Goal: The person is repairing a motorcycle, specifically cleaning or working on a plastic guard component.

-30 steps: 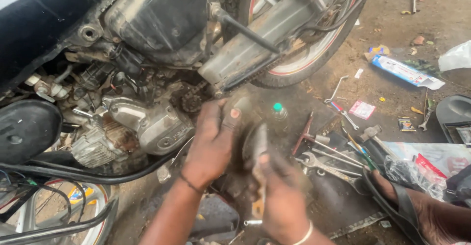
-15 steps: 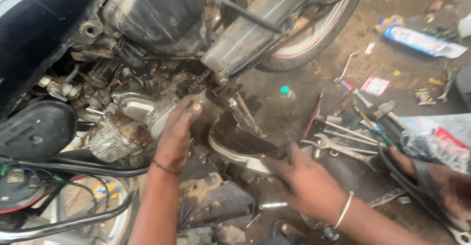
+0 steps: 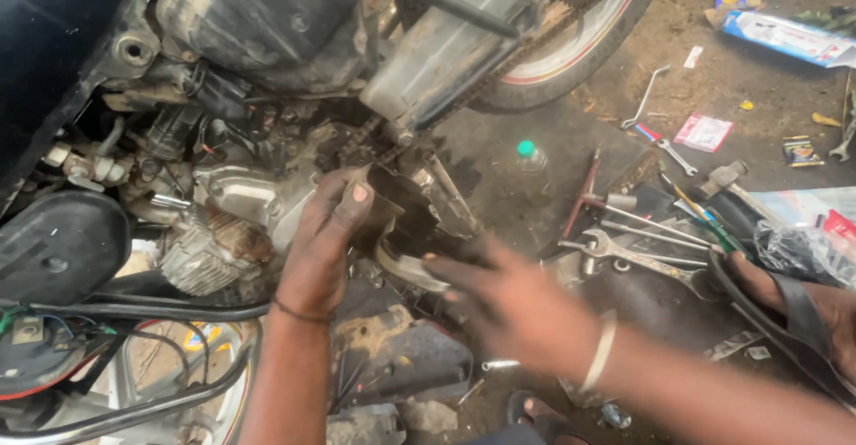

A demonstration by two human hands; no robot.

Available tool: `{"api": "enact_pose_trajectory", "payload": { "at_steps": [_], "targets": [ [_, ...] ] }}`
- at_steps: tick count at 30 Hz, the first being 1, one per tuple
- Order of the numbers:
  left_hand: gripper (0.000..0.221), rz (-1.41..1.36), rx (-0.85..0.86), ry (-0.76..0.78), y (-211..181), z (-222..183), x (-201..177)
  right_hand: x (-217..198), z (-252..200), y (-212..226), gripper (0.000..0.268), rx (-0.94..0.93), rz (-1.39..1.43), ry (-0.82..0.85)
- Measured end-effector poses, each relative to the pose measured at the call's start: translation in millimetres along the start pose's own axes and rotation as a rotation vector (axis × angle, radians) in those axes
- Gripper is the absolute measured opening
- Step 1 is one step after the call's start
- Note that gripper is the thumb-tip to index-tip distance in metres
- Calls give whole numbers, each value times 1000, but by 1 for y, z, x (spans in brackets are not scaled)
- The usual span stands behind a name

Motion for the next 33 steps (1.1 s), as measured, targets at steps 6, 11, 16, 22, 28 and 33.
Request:
{"api": "enact_pose_trajectory", "payload": {
  "at_steps": [6, 11, 16, 22, 28, 33],
  "targets": [
    [51, -3, -11, 29, -7, -1, 11, 51, 2, 4, 53, 135, 480, -160],
    [49, -6, -30, 19, -8, -3, 11, 27, 12, -9, 48, -44, 533, -289],
    [48, 7, -21, 11, -10, 2, 16, -22, 27, -13, 52, -271, 255, -176],
    [46, -1, -47, 11, -13, 3, 25, -36, 17, -18, 41, -427, 253, -337],
    [46, -18, -64, -19, -17, 5, 34, 10, -6, -45, 46, 264, 857, -444],
    [48, -84, -98, -15, -13, 0, 32, 6, -2, -25, 46, 202, 614, -179]
  ]
}}
Point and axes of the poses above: each hand's wrist, its own z-axis towards the middle knuckle, its own x-axis out of the palm, y = z × x, the point moved 5 cm from there along z, towards the middle knuckle, and after that the axes turned 14 degrees about x, right-handed, at the moved point
